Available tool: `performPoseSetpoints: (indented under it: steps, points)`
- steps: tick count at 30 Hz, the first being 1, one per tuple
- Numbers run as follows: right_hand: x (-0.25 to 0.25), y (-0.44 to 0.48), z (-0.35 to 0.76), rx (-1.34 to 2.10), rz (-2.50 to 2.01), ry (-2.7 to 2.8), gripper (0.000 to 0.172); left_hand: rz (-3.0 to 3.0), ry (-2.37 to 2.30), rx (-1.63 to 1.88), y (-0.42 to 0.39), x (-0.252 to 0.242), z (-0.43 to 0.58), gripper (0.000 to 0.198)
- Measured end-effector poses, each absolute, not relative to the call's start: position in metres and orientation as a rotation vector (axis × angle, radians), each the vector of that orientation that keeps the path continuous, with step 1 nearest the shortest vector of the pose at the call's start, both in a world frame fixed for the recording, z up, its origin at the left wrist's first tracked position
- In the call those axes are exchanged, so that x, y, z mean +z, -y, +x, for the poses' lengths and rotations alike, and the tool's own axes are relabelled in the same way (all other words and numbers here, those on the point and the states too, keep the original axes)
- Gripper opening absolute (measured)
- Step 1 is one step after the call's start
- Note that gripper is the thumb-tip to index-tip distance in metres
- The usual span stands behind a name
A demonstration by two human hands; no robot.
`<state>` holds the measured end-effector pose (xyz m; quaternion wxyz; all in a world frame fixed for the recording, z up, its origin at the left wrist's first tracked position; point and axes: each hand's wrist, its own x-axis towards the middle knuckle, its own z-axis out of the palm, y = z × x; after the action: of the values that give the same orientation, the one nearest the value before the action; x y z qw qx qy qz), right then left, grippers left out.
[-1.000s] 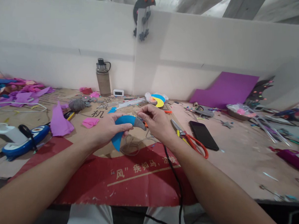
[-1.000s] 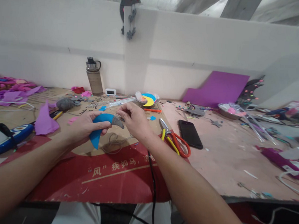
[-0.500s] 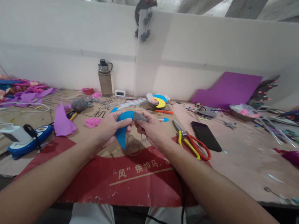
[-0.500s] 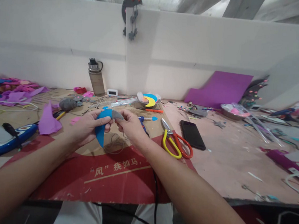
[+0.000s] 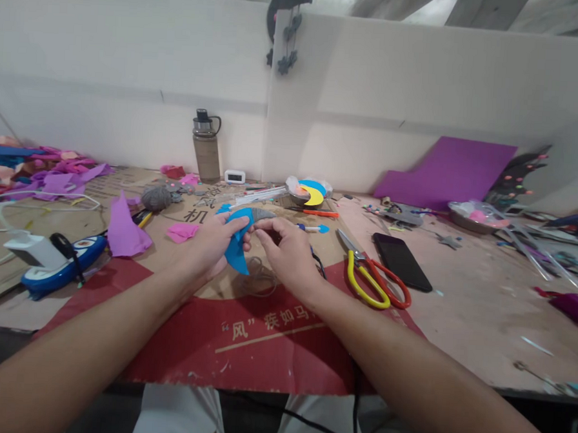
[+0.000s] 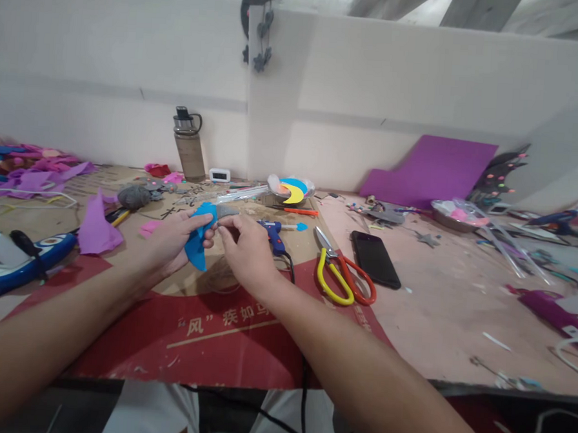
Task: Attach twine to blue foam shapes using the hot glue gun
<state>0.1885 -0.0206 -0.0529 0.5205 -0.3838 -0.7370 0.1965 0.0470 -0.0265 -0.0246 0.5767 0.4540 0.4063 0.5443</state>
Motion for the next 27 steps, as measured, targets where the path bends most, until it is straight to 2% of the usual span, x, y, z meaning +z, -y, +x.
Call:
performPoseSetpoints:
  steps: [8, 15, 27]
  points:
    - [-0.045, 0.027, 0.192, 0.232, -0.916, 1.935, 0.017, 1.244, -1.025, 1.302, 0.024, -0.031, 0.045, 0.016]
    - [-0.039, 0.032, 0.195, 0.079, -1.024, 2.096, 0.016, 1.586, -1.282, 1.291, 0.032, -0.023, 0.042, 0.019]
    - [-0.027, 0.046, 0.198, -0.204, -1.114, 2.195, 0.021, 1.75, -1.529, 1.317, 0.037, -0.019, 0.042, 0.018]
